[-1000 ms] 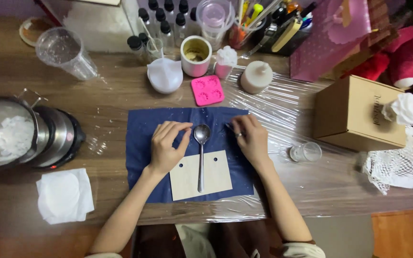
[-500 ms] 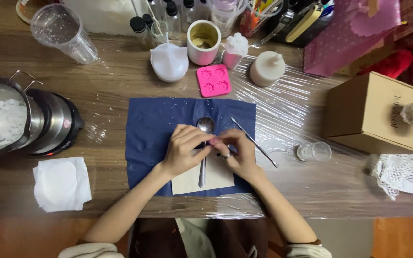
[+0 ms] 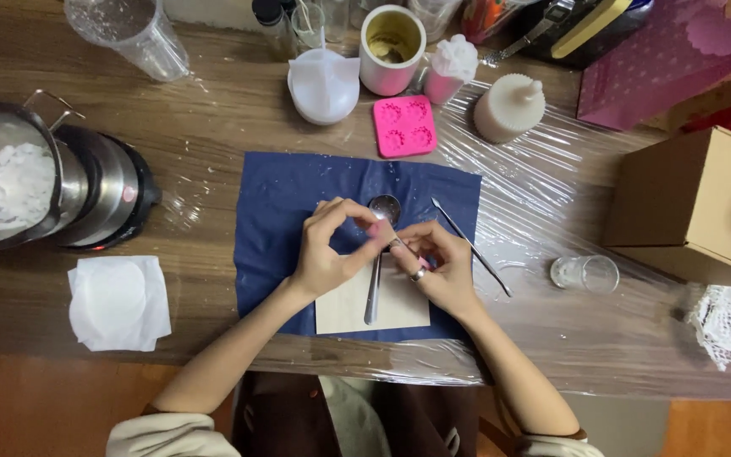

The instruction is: Cleaning a wax melting pot and organizing tools like a spoon and brush on a workstation.

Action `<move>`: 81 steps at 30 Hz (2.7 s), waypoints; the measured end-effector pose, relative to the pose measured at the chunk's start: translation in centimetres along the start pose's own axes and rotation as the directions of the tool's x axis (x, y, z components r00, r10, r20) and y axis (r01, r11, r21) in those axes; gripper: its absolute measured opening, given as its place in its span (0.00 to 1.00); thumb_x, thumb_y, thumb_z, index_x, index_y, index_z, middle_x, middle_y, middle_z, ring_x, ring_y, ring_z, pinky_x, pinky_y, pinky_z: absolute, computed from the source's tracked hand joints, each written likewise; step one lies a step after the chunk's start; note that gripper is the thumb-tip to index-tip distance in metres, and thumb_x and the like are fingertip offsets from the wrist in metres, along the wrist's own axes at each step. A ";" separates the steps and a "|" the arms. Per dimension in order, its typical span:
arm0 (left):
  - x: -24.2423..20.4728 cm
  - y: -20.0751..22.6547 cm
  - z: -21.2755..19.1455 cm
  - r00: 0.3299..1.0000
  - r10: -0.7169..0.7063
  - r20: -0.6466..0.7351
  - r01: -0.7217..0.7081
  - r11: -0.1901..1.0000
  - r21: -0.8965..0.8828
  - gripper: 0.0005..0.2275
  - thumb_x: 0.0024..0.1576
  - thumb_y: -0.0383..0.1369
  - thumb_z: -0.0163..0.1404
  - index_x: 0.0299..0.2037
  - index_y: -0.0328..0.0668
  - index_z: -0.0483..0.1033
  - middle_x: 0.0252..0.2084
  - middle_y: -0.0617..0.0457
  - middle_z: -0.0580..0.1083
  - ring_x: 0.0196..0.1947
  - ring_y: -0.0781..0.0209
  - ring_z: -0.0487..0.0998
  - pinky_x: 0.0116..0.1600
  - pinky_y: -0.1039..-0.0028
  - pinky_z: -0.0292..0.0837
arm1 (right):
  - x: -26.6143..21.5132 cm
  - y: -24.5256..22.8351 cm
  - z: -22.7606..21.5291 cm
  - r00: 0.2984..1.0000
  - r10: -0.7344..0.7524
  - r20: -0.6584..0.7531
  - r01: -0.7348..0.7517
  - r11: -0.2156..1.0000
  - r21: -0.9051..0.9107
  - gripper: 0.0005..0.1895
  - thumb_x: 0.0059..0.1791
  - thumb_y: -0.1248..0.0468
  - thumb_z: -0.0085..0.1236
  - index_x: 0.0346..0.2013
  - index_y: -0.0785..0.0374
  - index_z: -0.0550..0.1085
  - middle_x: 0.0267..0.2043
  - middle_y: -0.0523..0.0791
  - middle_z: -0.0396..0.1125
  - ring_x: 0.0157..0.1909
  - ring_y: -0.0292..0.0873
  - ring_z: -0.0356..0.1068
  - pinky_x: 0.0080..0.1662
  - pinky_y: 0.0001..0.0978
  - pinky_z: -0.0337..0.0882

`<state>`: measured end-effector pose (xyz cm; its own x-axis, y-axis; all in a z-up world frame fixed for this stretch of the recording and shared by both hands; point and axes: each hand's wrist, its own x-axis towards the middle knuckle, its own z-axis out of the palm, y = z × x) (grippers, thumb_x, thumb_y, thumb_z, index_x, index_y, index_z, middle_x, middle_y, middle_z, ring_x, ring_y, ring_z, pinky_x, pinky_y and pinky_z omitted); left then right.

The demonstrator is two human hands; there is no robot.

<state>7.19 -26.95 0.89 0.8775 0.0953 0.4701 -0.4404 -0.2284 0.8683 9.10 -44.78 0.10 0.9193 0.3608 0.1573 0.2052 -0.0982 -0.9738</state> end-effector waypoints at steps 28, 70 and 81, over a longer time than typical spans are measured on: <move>0.3 -0.7 -1.3 0.937 -0.317 0.147 0.335 0.934 -0.122 0.05 0.52 0.25 0.51 0.36 0.37 0.78 0.26 0.52 0.75 0.30 0.70 0.71 0.42 0.78 0.68 | 1.1 -1.8 -3.0 0.933 -0.357 -0.049 0.320 0.884 -0.340 0.17 0.40 0.59 0.66 0.40 0.61 0.75 0.38 0.45 0.72 0.40 0.49 0.71 0.46 0.37 0.67; 0.9 -4.4 -3.1 0.812 -0.579 -0.068 0.390 0.626 -0.676 0.23 0.57 0.53 0.30 0.31 0.41 0.68 0.12 0.55 0.58 0.13 0.73 0.51 0.18 0.86 0.41 | 4.4 -1.5 -6.2 0.931 0.363 0.045 -0.045 0.236 -0.971 0.10 0.41 0.57 0.58 0.26 0.60 0.74 0.23 0.46 0.70 0.30 0.55 0.71 0.33 0.46 0.69; 0.5 -4.4 -2.2 0.804 -0.594 -0.014 0.446 0.620 -0.645 0.25 0.57 0.52 0.28 0.27 0.38 0.70 0.10 0.53 0.61 0.11 0.71 0.57 0.17 0.87 0.45 | 4.4 -1.0 -3.5 0.947 -0.198 0.251 0.320 0.609 -0.726 0.04 0.50 0.67 0.53 0.38 0.61 0.67 0.18 0.44 0.65 0.25 0.49 0.66 0.32 0.37 0.67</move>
<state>9.12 -23.77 -2.34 0.9647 0.2261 -0.1353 -0.0041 0.5263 0.8503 14.13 -46.31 2.34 0.7460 0.5942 0.3006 0.6626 -0.6176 -0.4236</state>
